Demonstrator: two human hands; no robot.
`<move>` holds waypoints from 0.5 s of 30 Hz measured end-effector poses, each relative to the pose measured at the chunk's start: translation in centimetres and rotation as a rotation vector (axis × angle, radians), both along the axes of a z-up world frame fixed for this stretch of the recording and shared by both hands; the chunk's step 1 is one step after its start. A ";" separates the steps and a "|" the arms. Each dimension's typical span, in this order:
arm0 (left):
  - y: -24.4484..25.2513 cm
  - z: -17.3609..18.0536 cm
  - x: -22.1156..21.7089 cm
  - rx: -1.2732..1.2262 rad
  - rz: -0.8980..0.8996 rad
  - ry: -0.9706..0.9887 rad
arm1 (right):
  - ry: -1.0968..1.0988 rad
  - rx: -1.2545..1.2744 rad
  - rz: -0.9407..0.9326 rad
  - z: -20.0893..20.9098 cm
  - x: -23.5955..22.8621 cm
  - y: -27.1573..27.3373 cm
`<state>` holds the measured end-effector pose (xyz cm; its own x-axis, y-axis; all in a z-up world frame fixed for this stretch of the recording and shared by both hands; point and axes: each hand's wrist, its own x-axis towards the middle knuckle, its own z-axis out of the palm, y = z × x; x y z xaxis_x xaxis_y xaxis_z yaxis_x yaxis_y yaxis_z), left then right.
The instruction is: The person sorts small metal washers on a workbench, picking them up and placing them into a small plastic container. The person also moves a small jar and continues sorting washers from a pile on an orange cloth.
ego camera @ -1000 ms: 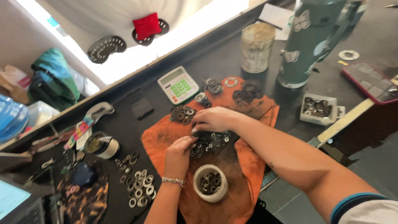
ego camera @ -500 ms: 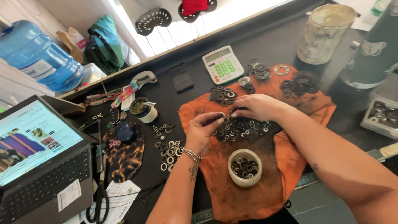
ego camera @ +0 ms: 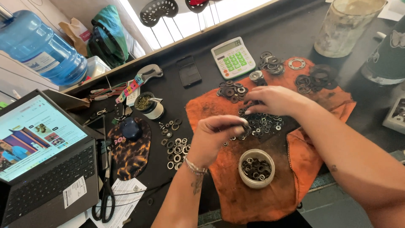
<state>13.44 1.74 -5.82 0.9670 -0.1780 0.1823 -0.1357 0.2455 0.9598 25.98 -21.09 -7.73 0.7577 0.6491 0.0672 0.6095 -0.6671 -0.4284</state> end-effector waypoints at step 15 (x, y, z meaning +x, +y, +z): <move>0.4 1.1 -2.2 0.213 -0.283 -0.218 | 0.102 -0.040 -0.020 0.1 -0.2 -0.9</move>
